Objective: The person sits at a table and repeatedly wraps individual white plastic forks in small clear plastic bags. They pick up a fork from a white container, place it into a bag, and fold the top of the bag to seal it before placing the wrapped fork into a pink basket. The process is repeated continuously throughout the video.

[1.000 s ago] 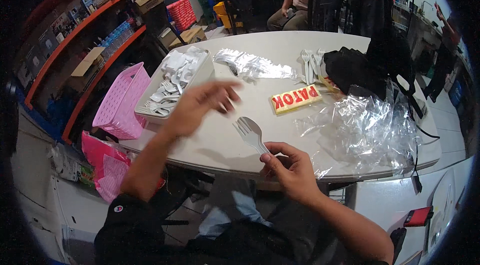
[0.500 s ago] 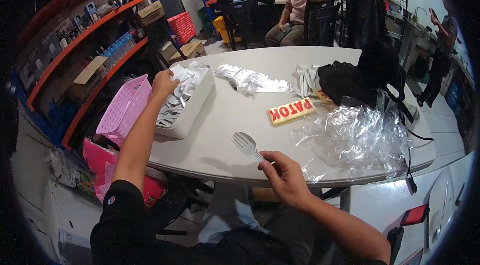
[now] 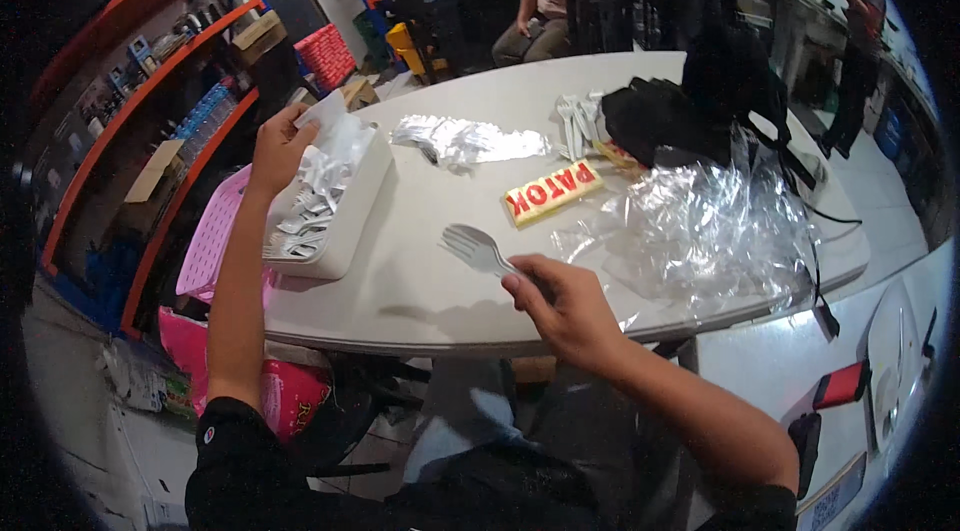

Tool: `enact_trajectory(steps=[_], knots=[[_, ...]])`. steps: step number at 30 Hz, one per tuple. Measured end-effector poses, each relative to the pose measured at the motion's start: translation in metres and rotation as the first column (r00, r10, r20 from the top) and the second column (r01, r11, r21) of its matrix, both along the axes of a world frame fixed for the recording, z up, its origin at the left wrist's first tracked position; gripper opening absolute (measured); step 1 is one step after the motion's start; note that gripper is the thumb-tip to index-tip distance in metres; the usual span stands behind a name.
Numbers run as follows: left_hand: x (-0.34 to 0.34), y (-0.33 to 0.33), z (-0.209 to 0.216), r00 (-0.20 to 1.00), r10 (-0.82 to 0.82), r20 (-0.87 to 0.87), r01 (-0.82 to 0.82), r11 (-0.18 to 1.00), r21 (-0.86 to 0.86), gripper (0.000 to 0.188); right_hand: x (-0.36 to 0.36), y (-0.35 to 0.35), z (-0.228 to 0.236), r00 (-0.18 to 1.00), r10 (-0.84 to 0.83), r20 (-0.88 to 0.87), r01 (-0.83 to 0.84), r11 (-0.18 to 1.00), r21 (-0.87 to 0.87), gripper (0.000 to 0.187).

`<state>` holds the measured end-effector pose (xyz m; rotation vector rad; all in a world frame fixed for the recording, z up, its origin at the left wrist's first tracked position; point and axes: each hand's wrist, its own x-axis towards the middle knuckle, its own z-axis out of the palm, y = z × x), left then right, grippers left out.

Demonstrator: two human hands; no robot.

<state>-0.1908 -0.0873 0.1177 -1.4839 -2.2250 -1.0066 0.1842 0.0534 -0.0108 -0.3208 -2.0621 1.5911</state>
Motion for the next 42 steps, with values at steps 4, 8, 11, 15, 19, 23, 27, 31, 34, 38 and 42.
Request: enact_trajectory(steps=[4, 8, 11, 15, 19, 23, 27, 31, 34, 38, 42], knots=[[0.050, 0.020, 0.006, 0.870, -0.305, 0.387, 0.330, 0.944, 0.003, 0.026, 0.002, 0.003, 0.004, 0.999, -0.026, -0.026, 0.029, 0.993, 0.111, 0.027], [0.099, 0.036, 0.001, 0.704, -0.372, 0.605, 0.502, 0.863, -0.054, 0.023, 0.005, 0.007, 0.008, 1.000, -0.027, -0.011, 0.029, 0.986, 0.164, 0.027], [0.120, 0.046, -0.014, 0.650, -0.383, 0.656, 0.584, 0.804, -0.110, 0.021, 0.006, 0.009, 0.011, 1.000, -0.010, -0.005, 0.010, 0.991, 0.135, 0.029], [0.136, 0.052, -0.030, 0.632, -0.388, 0.671, 0.627, 0.764, -0.148, 0.021, 0.008, 0.009, 0.015, 0.999, 0.025, -0.026, -0.023, 0.997, 0.076, 0.034], [0.142, 0.057, -0.031, 0.647, -0.391, 0.654, 0.660, 0.716, -0.225, 0.022, 0.007, 0.010, 0.014, 0.998, -0.050, -0.030, 0.054, 0.985, 0.163, 0.038], [0.153, 0.057, -0.028, 0.627, -0.336, 0.703, 0.665, 0.700, -0.258, 0.022, 0.007, 0.013, 0.017, 0.996, -0.025, 0.083, 0.012, 0.988, 0.152, 0.043], [0.155, 0.057, -0.033, 0.623, -0.310, 0.718, 0.691, 0.649, -0.319, 0.023, 0.003, 0.012, 0.002, 1.000, 0.017, 0.005, -0.017, 0.995, 0.101, 0.043], [0.153, 0.059, -0.034, 0.645, -0.295, 0.704, 0.705, 0.585, -0.401, 0.023, 0.003, 0.014, 0.009, 0.996, 0.011, 0.090, -0.019, 0.997, 0.081, 0.038], [0.154, 0.061, -0.040, 0.609, -0.256, 0.751, 0.718, 0.581, -0.384, 0.024, 0.004, 0.011, 0.003, 0.991, 0.031, 0.127, -0.041, 0.997, 0.071, 0.035], [0.148, 0.067, -0.049, 0.584, -0.318, 0.747, 0.695, 0.671, -0.258, 0.024, 0.000, 0.013, -0.005, 0.994, 0.056, 0.092, -0.073, 0.979, 0.191, 0.033], [0.145, 0.071, -0.042, 0.558, -0.372, 0.742, 0.684, 0.712, -0.157, 0.022, -0.001, 0.013, -0.002, 0.988, 0.038, 0.151, -0.054, 0.993, 0.106, 0.033]])
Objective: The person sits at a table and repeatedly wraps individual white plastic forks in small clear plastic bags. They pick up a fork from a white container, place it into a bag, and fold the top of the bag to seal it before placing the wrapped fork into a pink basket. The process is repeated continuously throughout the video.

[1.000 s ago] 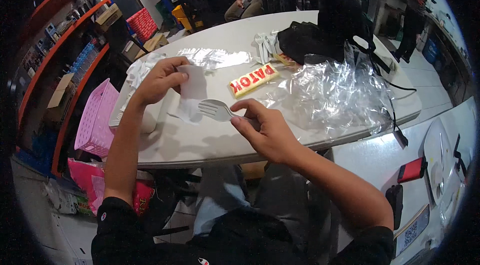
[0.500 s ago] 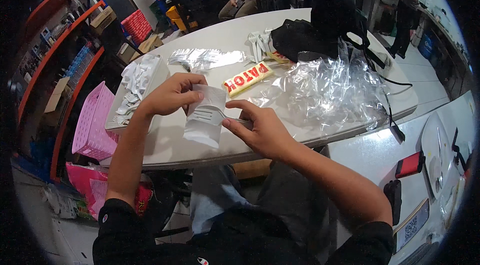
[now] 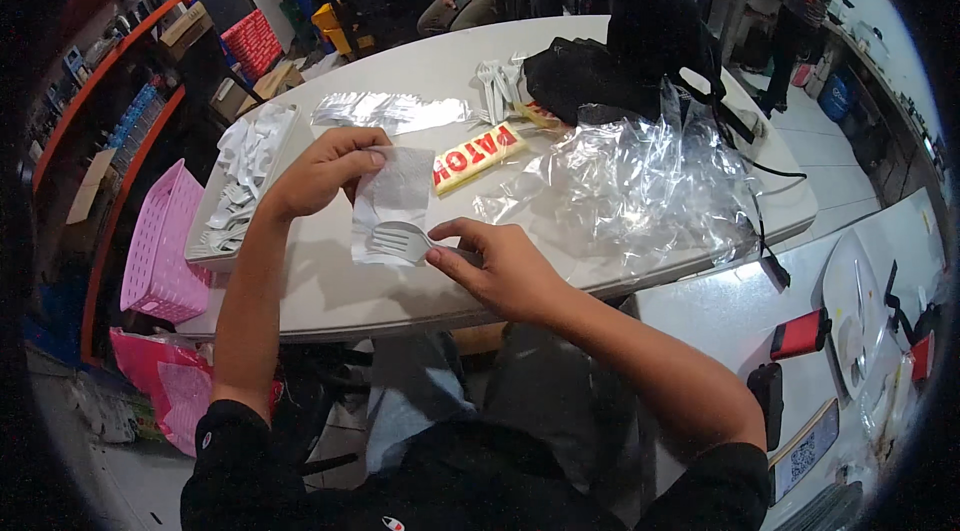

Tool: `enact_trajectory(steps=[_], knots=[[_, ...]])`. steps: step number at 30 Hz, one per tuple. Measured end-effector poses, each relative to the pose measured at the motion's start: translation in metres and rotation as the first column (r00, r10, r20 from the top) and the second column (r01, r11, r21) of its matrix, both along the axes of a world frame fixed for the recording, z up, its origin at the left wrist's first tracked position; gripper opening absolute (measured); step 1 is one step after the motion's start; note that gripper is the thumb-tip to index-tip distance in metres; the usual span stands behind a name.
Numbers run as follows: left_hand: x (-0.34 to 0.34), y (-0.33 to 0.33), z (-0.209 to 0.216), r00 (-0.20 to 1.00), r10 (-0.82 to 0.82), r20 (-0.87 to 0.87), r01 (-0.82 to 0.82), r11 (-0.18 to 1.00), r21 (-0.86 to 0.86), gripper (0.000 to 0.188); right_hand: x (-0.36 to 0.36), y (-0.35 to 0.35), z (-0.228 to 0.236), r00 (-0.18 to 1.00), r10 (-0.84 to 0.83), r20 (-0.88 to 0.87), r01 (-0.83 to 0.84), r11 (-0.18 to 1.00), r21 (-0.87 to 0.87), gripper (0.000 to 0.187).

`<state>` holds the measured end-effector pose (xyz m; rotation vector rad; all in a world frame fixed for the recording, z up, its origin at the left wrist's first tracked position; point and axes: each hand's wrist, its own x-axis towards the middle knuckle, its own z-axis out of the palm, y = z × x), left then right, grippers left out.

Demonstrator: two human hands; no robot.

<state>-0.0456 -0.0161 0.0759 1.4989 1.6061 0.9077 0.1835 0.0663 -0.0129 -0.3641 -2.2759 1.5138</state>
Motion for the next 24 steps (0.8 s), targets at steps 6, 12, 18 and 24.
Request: enact_trajectory(steps=[6, 12, 18, 24], knots=[[-0.006, 0.024, -0.013, 0.989, 0.006, 0.147, 0.000, 0.999, -0.042, 0.029, 0.000, 0.003, 0.004, 0.998, -0.050, -0.027, 0.051, 0.997, 0.056, 0.032], [-0.030, 0.045, -0.039, 0.934, 0.039, 0.355, 0.013, 0.990, -0.141, 0.031, -0.004, 0.010, -0.001, 0.976, -0.189, -0.110, 0.200, 0.974, 0.107, 0.026], [-0.021, 0.046, -0.069, 0.820, 0.141, 0.554, -0.248, 0.961, 0.122, 0.022, -0.001, 0.009, -0.005, 0.958, -0.276, -0.078, 0.276, 0.961, -0.015, 0.025], [0.002, 0.040, -0.074, 0.556, 0.296, 0.777, -0.651, 0.736, 0.185, 0.033, -0.009, -0.002, 0.009, 0.932, -0.353, -0.081, 0.250, 0.789, -0.561, 0.040]])
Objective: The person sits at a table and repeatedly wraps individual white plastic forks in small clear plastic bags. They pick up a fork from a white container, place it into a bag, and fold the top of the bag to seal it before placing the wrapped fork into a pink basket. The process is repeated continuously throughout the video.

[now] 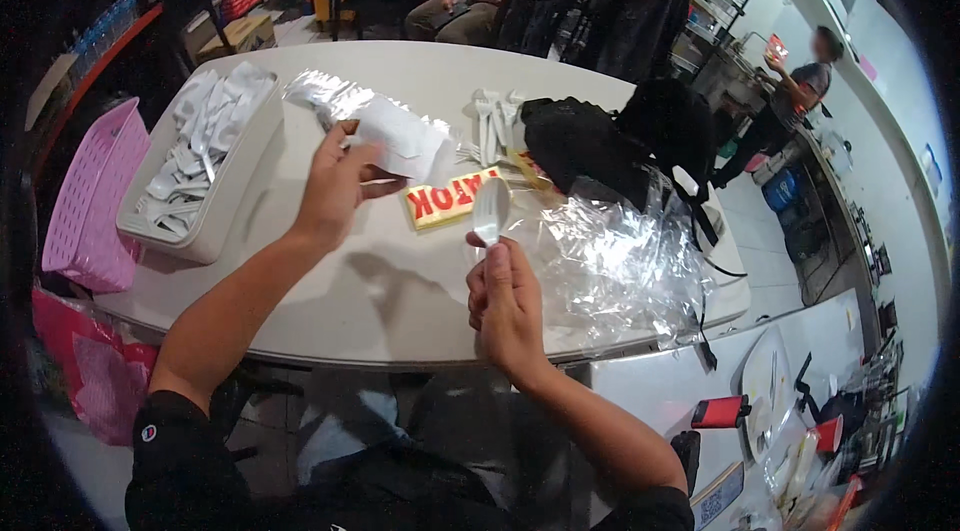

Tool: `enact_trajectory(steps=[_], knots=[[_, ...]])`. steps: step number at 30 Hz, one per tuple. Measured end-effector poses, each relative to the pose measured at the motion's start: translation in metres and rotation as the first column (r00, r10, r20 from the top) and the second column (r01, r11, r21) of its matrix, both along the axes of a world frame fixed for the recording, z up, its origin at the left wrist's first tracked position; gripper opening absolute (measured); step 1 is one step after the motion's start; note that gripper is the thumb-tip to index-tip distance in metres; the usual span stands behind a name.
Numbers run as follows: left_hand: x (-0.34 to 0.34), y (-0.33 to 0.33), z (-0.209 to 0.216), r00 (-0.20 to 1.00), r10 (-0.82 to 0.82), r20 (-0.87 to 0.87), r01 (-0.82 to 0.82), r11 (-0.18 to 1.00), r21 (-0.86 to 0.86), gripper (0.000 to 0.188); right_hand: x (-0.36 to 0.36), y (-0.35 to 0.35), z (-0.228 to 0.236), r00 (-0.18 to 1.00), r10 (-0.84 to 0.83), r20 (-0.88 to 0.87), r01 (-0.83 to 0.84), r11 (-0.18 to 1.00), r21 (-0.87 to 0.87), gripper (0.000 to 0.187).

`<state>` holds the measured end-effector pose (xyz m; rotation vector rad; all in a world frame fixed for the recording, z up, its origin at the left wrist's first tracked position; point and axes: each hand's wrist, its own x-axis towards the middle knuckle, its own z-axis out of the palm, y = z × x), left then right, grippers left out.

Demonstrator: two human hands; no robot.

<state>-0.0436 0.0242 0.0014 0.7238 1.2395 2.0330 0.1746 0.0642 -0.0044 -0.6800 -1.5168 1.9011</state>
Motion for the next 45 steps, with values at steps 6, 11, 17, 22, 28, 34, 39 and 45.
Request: enact_trajectory(steps=[6, 11, 17, 22, 28, 34, 39, 45], knots=[[0.048, -0.008, -0.013, 0.968, -0.196, 0.157, 0.186, 0.979, 0.079, 0.030, -0.007, -0.002, -0.008, 1.000, 0.001, -0.029, -0.004, 0.996, -0.085, 0.033], [0.060, -0.022, -0.010, 0.922, -0.320, 0.216, 0.298, 0.946, 0.129, 0.035, -0.006, 0.009, -0.017, 0.995, 0.075, 0.063, -0.078, 0.996, 0.036, 0.034], [0.050, -0.024, -0.013, 0.903, -0.364, 0.229, 0.334, 0.929, 0.160, 0.039, -0.002, 0.012, -0.002, 0.999, 0.040, -0.011, -0.041, 0.998, -0.046, 0.048], [0.048, -0.024, -0.018, 0.900, -0.402, 0.168, 0.395, 0.915, 0.078, 0.038, 0.003, 0.020, -0.004, 0.995, 0.080, -0.055, -0.081, 0.997, -0.011, 0.042], [0.022, -0.021, -0.013, 0.908, -0.411, -0.081, 0.416, 0.907, 0.060, 0.030, 0.007, 0.024, 0.004, 0.995, 0.088, 0.034, -0.093, 0.982, 0.166, 0.032], [-0.015, -0.017, 0.027, 0.739, -0.439, -0.511, 0.385, 0.898, -0.216, 0.094, 0.009, 0.023, 0.006, 0.939, 0.285, 0.191, -0.325, 0.918, 0.226, 0.029], [-0.002, -0.026, 0.029, 0.527, -0.669, -0.525, 0.479, 0.743, -0.467, 0.049, 0.010, 0.023, 0.001, 0.894, 0.298, 0.335, -0.407, 0.853, 0.326, 0.029], [0.003, -0.025, 0.012, 0.561, -0.561, -0.608, 0.356, 0.827, -0.435, 0.022, 0.008, 0.026, -0.006, 0.902, 0.181, 0.393, -0.349, 0.840, 0.416, 0.035]])
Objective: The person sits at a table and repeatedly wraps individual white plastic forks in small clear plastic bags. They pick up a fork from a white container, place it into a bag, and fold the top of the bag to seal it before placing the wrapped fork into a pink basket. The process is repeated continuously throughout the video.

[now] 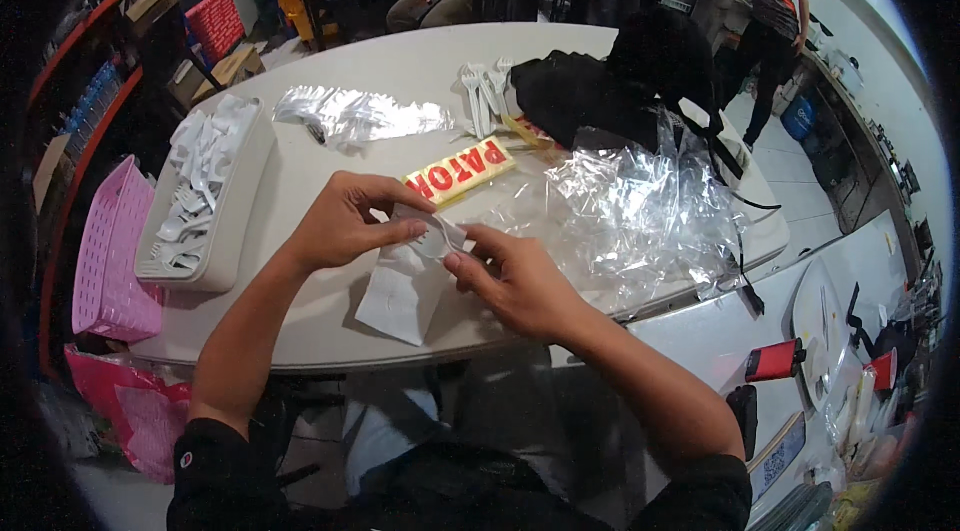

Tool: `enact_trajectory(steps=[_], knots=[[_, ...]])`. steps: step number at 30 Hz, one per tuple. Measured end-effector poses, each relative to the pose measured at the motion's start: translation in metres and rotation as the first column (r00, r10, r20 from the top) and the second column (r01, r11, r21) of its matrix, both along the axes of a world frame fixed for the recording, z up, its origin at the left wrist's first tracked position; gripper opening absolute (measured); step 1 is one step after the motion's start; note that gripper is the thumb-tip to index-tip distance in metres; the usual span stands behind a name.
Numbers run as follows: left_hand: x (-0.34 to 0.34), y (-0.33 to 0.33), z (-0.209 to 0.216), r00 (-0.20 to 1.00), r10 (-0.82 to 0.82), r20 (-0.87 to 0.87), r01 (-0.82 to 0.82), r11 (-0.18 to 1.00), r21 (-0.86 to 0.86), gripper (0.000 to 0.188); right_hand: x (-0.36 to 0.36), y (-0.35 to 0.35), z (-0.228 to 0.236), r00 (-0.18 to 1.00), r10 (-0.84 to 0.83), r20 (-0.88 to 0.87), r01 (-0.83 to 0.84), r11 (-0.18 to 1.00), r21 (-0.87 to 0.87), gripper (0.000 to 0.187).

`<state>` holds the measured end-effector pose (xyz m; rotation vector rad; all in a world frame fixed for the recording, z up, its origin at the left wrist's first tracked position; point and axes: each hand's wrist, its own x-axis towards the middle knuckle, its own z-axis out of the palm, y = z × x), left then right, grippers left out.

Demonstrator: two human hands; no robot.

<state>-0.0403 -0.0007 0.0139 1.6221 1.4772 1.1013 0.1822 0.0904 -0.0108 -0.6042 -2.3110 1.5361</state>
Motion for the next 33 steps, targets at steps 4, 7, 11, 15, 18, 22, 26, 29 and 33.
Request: enact_trajectory(steps=[4, 7, 11, 15, 18, 22, 26, 29, 33], knots=[[0.000, 0.003, -0.006, 1.000, 0.014, 0.021, -0.015, 0.999, 0.045, 0.026, -0.001, -0.001, 0.005, 0.999, -0.016, -0.043, 0.021, 0.995, 0.098, 0.042], [0.000, 0.004, -0.006, 0.998, 0.058, 0.015, -0.058, 0.998, 0.000, 0.030, 0.000, -0.003, 0.011, 0.997, -0.064, -0.044, 0.068, 0.992, 0.104, 0.042], [0.000, 0.003, -0.002, 0.999, -0.005, 0.031, 0.008, 0.996, -0.084, 0.040, 0.000, -0.001, 0.007, 0.991, -0.137, -0.012, 0.137, 0.983, 0.124, 0.036], [-0.002, 0.006, -0.007, 0.999, -0.007, 0.052, 0.012, 0.996, -0.089, 0.042, 0.000, 0.007, -0.007, 0.994, -0.098, -0.057, 0.107, 0.978, 0.181, 0.035], [-0.004, 0.007, -0.009, 0.994, -0.012, 0.112, 0.020, 0.997, -0.075, 0.042, 0.000, 0.008, -0.007, 0.992, -0.089, -0.091, 0.102, 0.984, 0.147, 0.033], [-0.001, 0.003, 0.000, 0.995, 0.001, 0.099, 0.009, 0.995, -0.102, 0.041, -0.003, 0.003, 0.008, 0.988, -0.148, -0.036, 0.144, 0.984, -0.110, 0.034], [-0.002, 0.003, -0.007, 0.998, -0.046, 0.044, 0.046, 0.999, -0.011, 0.039, -0.003, 0.004, 0.004, 0.994, -0.096, -0.050, 0.088, 0.985, -0.148, 0.036], [-0.001, 0.003, -0.001, 0.999, -0.032, 0.035, 0.034, 0.997, -0.064, 0.037, -0.003, 0.009, -0.007, 0.989, -0.090, -0.117, 0.078, 0.991, -0.106, 0.033], [-0.006, 0.002, 0.001, 1.000, 0.002, 0.009, -0.002, 0.998, -0.066, 0.035, -0.003, 0.008, -0.006, 0.989, -0.125, -0.085, 0.125, 0.992, -0.005, 0.033]])
